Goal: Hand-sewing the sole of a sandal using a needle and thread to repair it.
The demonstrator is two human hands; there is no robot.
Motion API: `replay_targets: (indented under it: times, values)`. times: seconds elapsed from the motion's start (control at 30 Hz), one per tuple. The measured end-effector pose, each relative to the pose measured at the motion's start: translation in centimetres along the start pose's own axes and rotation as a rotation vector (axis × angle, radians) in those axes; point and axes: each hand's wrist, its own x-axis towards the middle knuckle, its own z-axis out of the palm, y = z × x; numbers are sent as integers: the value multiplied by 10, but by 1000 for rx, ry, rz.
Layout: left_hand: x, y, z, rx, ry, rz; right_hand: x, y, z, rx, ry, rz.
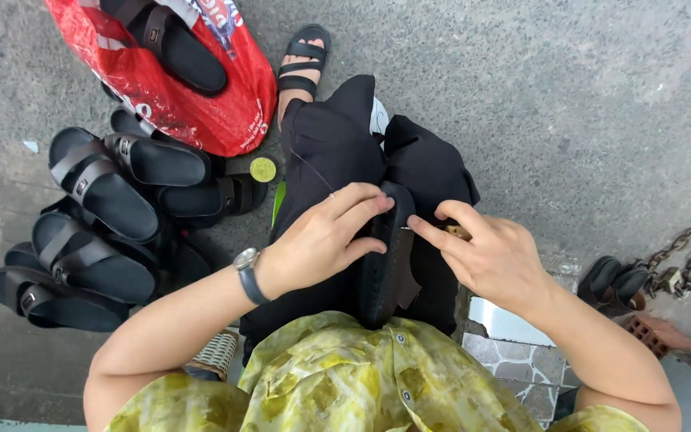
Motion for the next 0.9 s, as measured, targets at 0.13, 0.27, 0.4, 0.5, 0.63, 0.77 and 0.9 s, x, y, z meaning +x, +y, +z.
replay_targets:
  times: [0.13, 0.27, 0.4, 0.5, 0.63, 0.77, 0.9]
  values:
    - [-2, -6, 8, -13, -13, -10, 2, 3, -7, -76, -63, -42]
    - [1, -10, 15, -103, 65, 0, 10, 3, -5, -227, -12, -144]
    - [0, -17, 23, -151, 160, 33, 16, 3, 34, -70, 80, -193]
    - [-4, -7, 20, 80, 219, 1, 15, 1, 24, -54, 43, -176]
    - [-25, 2, 23, -33, 287, -115, 12, -2, 14, 53, 45, -61]
    - [-32, -3, 29, -973, 162, -289, 8, -6, 23, 276, 172, 15]
    - [-31, -26, 54, -705, 145, -429, 6, -8, 13, 168, 173, 19]
